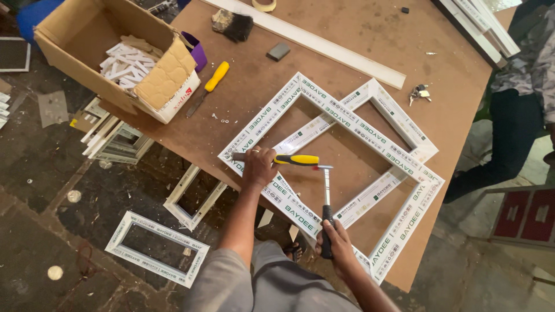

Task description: The person assembles a white window frame on a workbench. They use a hammer and a chisel to tap the frame corners together, then rotate the frame to work on different sides. The person repeats this process for multiple frames, occasionally picking up new pieces from a nearby box.

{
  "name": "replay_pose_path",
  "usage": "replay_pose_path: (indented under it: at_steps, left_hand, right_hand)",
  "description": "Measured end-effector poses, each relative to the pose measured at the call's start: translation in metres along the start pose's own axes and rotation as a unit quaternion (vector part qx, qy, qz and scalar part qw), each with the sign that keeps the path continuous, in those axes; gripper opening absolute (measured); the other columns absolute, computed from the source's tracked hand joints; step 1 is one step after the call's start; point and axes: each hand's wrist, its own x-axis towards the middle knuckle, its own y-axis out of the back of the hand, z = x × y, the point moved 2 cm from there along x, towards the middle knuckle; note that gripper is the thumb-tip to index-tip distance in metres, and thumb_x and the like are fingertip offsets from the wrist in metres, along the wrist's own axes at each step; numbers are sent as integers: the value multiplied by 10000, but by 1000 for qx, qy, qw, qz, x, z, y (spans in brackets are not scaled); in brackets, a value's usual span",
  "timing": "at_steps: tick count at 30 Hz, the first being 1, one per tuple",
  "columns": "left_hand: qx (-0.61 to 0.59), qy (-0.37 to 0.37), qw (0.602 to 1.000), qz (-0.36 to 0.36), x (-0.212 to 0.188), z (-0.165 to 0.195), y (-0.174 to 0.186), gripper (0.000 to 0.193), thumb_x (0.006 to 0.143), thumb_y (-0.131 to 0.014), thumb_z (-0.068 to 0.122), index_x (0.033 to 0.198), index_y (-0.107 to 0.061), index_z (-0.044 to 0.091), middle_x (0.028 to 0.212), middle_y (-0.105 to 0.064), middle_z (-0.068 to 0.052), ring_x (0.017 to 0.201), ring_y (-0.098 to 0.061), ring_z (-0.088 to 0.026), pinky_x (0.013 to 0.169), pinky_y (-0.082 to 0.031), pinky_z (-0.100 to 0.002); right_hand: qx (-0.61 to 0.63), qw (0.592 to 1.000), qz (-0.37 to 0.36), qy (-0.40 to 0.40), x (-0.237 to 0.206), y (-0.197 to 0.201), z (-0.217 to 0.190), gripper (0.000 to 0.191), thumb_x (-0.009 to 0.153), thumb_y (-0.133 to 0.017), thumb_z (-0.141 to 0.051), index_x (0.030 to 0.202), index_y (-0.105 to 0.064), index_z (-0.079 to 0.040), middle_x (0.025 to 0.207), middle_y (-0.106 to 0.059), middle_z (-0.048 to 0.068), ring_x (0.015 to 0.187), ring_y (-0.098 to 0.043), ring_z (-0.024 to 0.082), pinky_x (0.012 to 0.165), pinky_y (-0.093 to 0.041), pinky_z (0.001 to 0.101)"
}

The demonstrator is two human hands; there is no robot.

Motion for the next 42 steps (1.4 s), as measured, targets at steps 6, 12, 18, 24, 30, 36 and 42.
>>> replay_pose_path:
  at_steps: [6,12,18,24,30,36,42]
  left_hand:
    - [5,5,1000,1,0,2,4,178,809,-764,231,809,-619,128,844,-669,-63,935,-620,-313,892,-440,-482]
    - [1,16,1000,-13,-1,3,7,173,785,-772,222,819,-631,128,859,-674,-63,954,-625,-305,925,-435,-477]
    - [7,18,1000,-6,-1,2,7,155,783,-766,206,819,-635,132,867,-677,-61,967,-628,-301,931,-429,-473]
    - [9,24,1000,-4,-4,0,2,145,787,-764,200,841,-649,130,875,-682,-63,972,-622,-310,924,-425,-481]
    - [16,39,998,-36,-2,-3,-2,107,752,-700,107,848,-657,122,910,-685,-74,1028,-623,-306,991,-424,-472]
    - [18,12,1000,9,-8,-7,-10,109,753,-673,163,855,-667,122,946,-674,-95,1054,-607,-340,986,-415,-515]
    - [-8,36,999,-26,-11,-10,-6,304,804,-831,353,842,-674,96,900,-665,-101,1022,-608,-328,981,-412,-514]
  right_hand:
    - [-5,1000,9,16,1,-3,-3,214,1019,-514,-288,1047,-451,-86,718,-557,94,580,-596,227,538,-518,352]
    - [66,992,41,98,1,-6,-7,204,1040,-495,-288,1047,-438,-92,739,-541,79,594,-578,203,535,-517,344]
    - [7,1000,28,13,3,-4,-1,187,1035,-508,-271,1044,-459,-92,760,-558,84,620,-572,204,545,-508,357]
    - [55,988,77,122,2,4,-3,215,1057,-487,-305,1046,-455,-92,769,-553,64,634,-587,189,560,-530,339]
    - [-33,998,31,36,2,-4,-6,190,1020,-533,-281,1011,-472,-101,743,-583,95,624,-609,214,556,-523,341]
    - [54,994,50,80,3,5,-5,198,1056,-540,-282,1034,-457,-104,747,-561,66,606,-567,185,519,-490,321]
    - [-36,996,21,84,-5,1,0,200,1054,-511,-276,1089,-453,-89,777,-589,93,660,-612,206,588,-531,335]
